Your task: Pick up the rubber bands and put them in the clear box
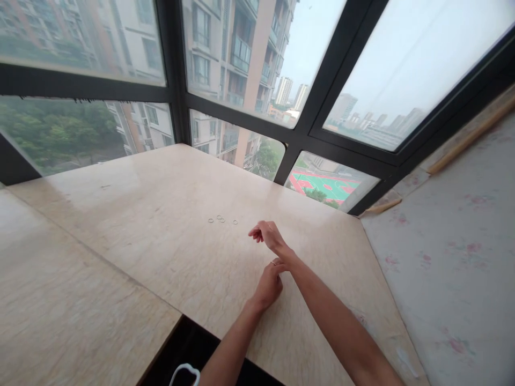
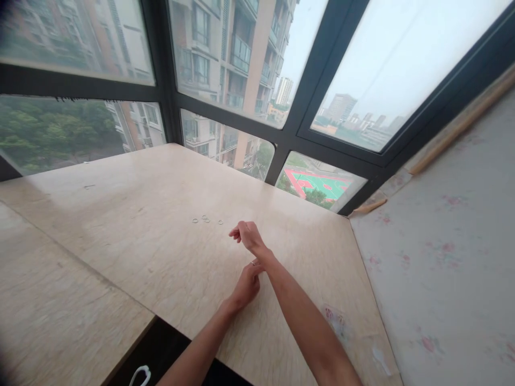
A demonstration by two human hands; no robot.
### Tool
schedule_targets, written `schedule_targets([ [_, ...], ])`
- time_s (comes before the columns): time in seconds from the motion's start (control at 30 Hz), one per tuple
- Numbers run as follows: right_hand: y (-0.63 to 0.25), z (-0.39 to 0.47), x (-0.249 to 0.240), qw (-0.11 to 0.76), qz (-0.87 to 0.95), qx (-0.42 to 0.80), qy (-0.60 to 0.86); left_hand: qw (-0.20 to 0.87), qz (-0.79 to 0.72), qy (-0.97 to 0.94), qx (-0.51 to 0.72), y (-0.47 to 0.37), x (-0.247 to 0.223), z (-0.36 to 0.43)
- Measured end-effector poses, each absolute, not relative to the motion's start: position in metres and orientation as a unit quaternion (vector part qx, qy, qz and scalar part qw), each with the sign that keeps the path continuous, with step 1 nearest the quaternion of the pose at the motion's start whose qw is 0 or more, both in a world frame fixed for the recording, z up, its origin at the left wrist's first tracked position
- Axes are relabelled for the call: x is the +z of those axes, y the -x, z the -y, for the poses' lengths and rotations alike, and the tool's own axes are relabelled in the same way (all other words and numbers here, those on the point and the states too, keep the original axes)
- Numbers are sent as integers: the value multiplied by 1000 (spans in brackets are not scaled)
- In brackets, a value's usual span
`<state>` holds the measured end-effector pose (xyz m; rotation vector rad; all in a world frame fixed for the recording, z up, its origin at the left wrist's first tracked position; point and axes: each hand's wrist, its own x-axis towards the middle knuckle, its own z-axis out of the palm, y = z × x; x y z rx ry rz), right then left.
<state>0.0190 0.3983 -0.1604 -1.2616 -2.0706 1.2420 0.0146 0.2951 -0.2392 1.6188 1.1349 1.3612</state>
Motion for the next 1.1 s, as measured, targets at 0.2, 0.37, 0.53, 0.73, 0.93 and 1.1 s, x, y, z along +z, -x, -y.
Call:
schedule_targets([
  [0.2,35,-438,-188,60,849,275,447,370,-433,-590,572,-15,-237,-294],
  [0.37,47,-441,-201,-54,916,143,371,394,-452,-555,577,-18,-244,-293],
  [0.53,41,-440,-203,-100,937,69,329,387,-454,-551,583,-18,-244,-293],
  [0.73,21,-438,-199,-109,939,72,319,385,-465,-565,562,-18,-240,-295],
  [0.93,-19,-423,-184,11,919,157,362,404,-517,-530,538,-19,-247,-297],
  [1.1,-70,-395,-171,180,842,284,422,426,-526,-526,516,-15,-244,-298],
])
